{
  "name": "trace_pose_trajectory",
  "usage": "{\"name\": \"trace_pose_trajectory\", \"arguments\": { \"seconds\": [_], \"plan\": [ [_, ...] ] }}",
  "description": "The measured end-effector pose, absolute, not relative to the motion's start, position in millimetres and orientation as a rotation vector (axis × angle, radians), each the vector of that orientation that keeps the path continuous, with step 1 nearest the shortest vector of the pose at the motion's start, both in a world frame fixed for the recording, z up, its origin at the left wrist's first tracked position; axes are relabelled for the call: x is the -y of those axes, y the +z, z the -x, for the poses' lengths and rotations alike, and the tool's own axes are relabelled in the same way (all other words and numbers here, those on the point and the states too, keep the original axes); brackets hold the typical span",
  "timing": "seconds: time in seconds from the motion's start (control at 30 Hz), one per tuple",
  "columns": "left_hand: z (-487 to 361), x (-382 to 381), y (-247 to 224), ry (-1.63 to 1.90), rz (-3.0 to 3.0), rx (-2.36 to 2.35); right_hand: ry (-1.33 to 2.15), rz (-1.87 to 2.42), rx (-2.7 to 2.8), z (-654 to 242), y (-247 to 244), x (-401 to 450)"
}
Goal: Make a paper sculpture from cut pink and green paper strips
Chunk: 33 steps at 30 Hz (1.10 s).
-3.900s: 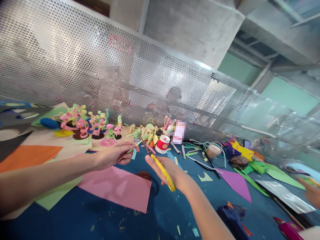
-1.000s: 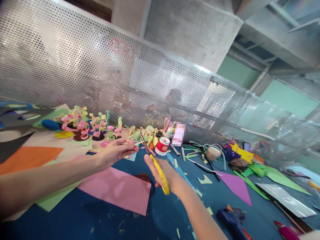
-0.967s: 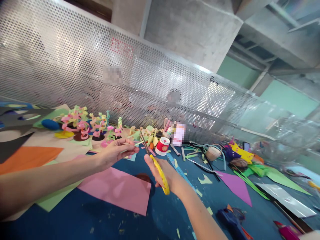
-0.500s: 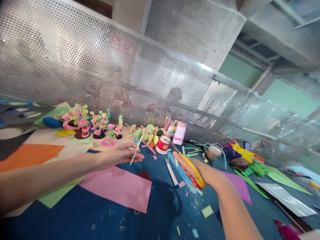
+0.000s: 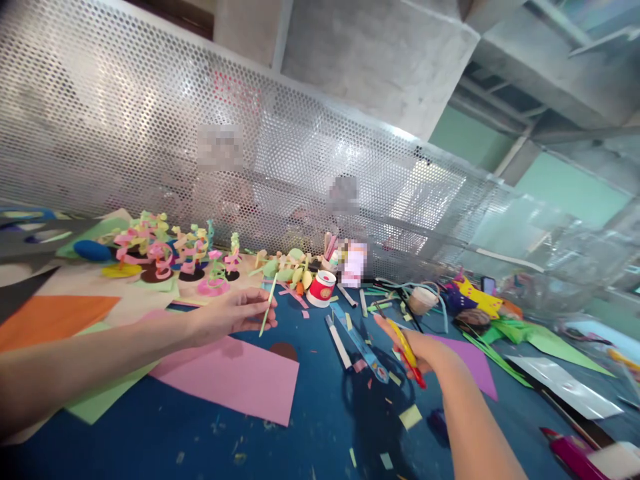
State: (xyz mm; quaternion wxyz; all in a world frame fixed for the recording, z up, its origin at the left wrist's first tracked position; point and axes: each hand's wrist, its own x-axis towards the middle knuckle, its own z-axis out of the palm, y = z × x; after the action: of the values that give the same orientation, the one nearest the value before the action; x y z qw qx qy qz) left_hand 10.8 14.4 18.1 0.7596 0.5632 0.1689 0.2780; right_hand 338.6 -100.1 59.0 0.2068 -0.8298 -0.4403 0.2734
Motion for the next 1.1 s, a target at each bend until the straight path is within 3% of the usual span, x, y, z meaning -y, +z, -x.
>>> {"name": "trace_pose_trajectory", "arguments": {
  "seconds": [0.37, 0.7, 1.1],
  "plan": [
    [-15.4, -15.0, 23.2, 0.749, -1.104, -0.518, 1.057, 1.823, 1.427, -253.0, 99.7, 88.4],
    [-15.2, -14.9, 23.0, 0.837, -1.171, -0.452, 1.120, 1.863, 1.607, -210.5, 87.5, 90.6],
    [-13.7, -17.9, 14.2, 0.825, -1.308, -0.427, 0.928, 1.955, 1.803, -193.9, 78.8, 87.8]
  ]
}}
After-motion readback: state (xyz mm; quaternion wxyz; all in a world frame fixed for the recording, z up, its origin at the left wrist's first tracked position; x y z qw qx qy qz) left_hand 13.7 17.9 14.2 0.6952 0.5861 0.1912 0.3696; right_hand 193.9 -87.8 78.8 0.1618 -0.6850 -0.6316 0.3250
